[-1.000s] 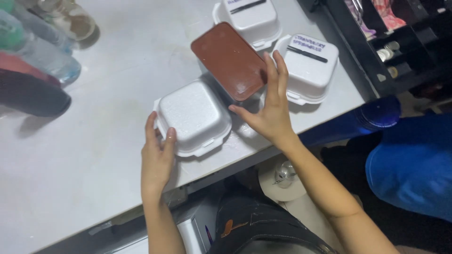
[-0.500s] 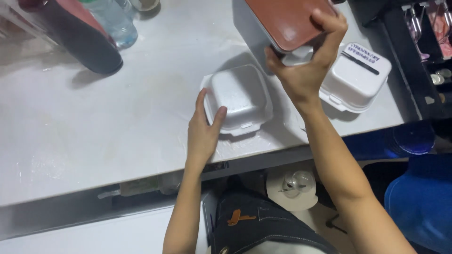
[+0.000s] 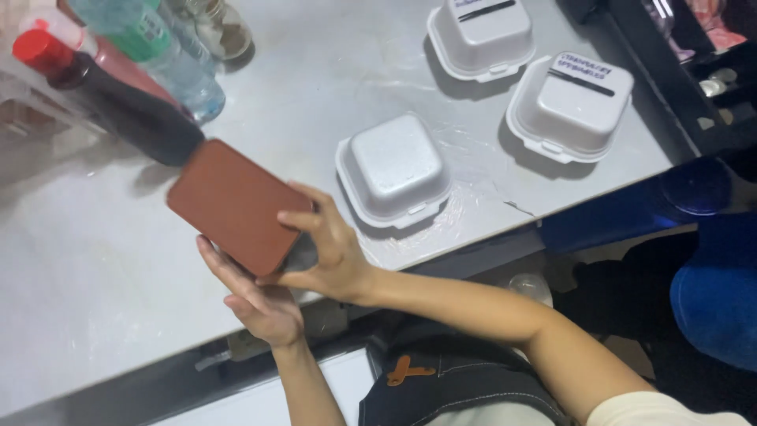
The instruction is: Packing donuts into foam containers, labeling them with a marker, and placing them in a plastic bag.
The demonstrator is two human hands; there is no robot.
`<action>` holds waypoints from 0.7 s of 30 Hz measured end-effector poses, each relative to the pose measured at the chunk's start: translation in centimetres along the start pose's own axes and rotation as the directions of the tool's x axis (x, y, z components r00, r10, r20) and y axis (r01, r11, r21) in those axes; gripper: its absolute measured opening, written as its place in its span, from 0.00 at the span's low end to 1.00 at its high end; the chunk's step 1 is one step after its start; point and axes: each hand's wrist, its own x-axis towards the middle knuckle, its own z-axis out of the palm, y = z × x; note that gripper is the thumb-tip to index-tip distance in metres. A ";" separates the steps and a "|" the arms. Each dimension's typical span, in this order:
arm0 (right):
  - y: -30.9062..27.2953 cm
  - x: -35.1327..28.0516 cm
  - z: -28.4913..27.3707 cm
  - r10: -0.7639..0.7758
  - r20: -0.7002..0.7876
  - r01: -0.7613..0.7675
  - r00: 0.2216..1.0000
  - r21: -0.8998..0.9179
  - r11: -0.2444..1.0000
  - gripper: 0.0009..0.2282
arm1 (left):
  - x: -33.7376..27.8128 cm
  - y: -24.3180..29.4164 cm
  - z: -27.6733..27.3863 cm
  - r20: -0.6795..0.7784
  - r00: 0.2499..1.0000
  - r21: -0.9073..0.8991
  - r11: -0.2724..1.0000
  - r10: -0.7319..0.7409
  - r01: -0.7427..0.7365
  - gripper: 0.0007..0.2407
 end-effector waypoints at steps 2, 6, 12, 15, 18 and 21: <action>0.2 -1.2 0.3 0.025 0.009 -0.024 1.000 -0.052 0.998 0.39 | -0.1 -1.6 -0.8 -0.004 1.000 -0.039 0.999 -0.006 0.006 0.43; 0.2 -1.3 -1.4 0.056 0.061 -0.051 0.997 -0.086 0.995 0.36 | 0.6 -1.3 1.1 -0.013 0.998 -0.099 0.993 0.062 -0.063 0.42; 0.3 -1.4 -9.9 0.002 0.253 0.043 0.968 -0.172 0.984 0.22 | 0.9 -5.2 -3.8 -0.249 0.925 0.171 0.953 0.289 -0.251 0.34; 3.0 -2.7 -13.6 0.012 0.082 0.021 0.997 -0.394 0.919 0.15 | 0.2 -5.1 -4.8 -0.256 0.713 0.472 0.729 0.652 -0.497 0.24; 3.5 1.4 -15.8 0.039 0.162 0.049 0.986 -0.504 0.863 0.13 | 0.5 2.4 1.9 0.522 0.622 0.571 0.303 0.583 -0.763 0.10; 3.6 7.7 -14.8 0.028 0.290 0.126 0.957 -0.500 0.857 0.11 | 2.6 7.1 6.8 0.474 0.869 0.837 0.235 0.141 -0.494 0.11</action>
